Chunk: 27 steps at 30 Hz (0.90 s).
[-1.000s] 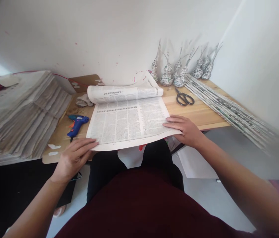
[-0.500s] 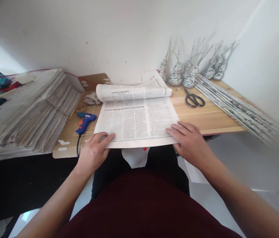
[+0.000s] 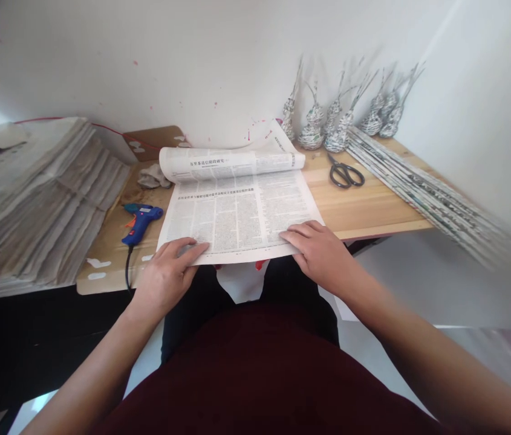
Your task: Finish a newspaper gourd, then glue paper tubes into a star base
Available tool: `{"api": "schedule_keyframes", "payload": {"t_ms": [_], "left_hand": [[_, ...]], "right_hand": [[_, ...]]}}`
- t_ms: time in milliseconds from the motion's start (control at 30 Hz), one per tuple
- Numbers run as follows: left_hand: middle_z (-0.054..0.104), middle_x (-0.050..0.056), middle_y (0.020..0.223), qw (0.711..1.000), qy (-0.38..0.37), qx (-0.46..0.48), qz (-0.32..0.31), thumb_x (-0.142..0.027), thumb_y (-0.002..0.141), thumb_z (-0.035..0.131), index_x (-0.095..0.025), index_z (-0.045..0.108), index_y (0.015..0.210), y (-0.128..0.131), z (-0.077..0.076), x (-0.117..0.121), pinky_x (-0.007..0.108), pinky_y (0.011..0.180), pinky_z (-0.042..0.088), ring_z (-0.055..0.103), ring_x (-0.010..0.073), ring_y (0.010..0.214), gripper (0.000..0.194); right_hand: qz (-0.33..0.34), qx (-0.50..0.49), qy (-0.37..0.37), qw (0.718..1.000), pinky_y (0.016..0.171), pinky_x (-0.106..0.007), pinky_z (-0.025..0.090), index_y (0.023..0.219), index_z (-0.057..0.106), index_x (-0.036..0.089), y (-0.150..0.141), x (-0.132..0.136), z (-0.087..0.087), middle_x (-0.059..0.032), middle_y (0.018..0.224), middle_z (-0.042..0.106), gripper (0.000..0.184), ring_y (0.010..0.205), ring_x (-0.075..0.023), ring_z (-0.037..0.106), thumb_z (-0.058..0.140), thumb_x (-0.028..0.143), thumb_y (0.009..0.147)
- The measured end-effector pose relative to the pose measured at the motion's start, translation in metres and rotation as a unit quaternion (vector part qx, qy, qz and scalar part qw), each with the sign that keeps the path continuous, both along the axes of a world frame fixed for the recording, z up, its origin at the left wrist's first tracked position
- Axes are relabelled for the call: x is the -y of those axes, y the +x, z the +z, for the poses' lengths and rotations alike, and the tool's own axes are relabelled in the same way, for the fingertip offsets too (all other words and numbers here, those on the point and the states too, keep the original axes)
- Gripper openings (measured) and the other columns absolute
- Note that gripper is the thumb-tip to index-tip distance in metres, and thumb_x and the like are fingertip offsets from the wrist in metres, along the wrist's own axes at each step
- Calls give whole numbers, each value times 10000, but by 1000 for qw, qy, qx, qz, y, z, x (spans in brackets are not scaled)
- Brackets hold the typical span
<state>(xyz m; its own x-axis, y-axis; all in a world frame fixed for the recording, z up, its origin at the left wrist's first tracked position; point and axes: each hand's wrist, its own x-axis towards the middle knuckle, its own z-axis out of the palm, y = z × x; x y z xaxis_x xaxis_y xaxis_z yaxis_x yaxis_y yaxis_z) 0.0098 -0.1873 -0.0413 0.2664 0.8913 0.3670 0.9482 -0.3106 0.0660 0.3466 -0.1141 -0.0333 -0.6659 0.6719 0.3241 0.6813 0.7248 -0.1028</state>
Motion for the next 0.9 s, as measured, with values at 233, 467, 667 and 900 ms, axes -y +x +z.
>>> {"api": "schedule_keyframes", "payload": {"t_ms": [233, 467, 667, 900], "left_hand": [[620, 101, 1217, 1000, -4, -7, 15, -136, 918, 481, -300, 636, 1250, 10, -1, -15, 467, 881, 565, 586, 293, 1100, 402], [602, 118, 1270, 1000, -10, 1, 8, -140, 896, 542, -267, 619, 1289, 19, -3, -17, 545, 985, 501, 556, 330, 1170, 420], [626, 84, 1239, 995, -34, 90, -28, -134, 918, 552, -279, 674, 1170, 21, 2, -16, 573, 1016, 462, 574, 288, 1157, 316], [655, 74, 1122, 989, -29, 138, -44, -196, 919, 599, -268, 707, 1086, 24, 5, -17, 503, 980, 481, 586, 259, 1098, 211]], "right_hand": [[-6, 4, -15, 1000, 945, -488, 504, 1230, 658, 183, 0, -19, 5, -107, 1168, 699, 389, 1077, -306, 609, 432, 136, 917], [-3, -1, -40, 999, 957, -472, 481, 1187, 674, 186, 4, -19, 6, -110, 1171, 687, 333, 1079, -297, 589, 484, 150, 916], [17, -15, -9, 1000, 920, -412, 488, 1133, 727, 185, 8, -17, 9, -98, 1080, 710, 271, 995, -259, 600, 518, 245, 972], [52, -54, -53, 996, 858, -362, 475, 1058, 748, 229, -1, -14, 12, -55, 991, 731, 243, 917, -218, 587, 518, 265, 990]]}}
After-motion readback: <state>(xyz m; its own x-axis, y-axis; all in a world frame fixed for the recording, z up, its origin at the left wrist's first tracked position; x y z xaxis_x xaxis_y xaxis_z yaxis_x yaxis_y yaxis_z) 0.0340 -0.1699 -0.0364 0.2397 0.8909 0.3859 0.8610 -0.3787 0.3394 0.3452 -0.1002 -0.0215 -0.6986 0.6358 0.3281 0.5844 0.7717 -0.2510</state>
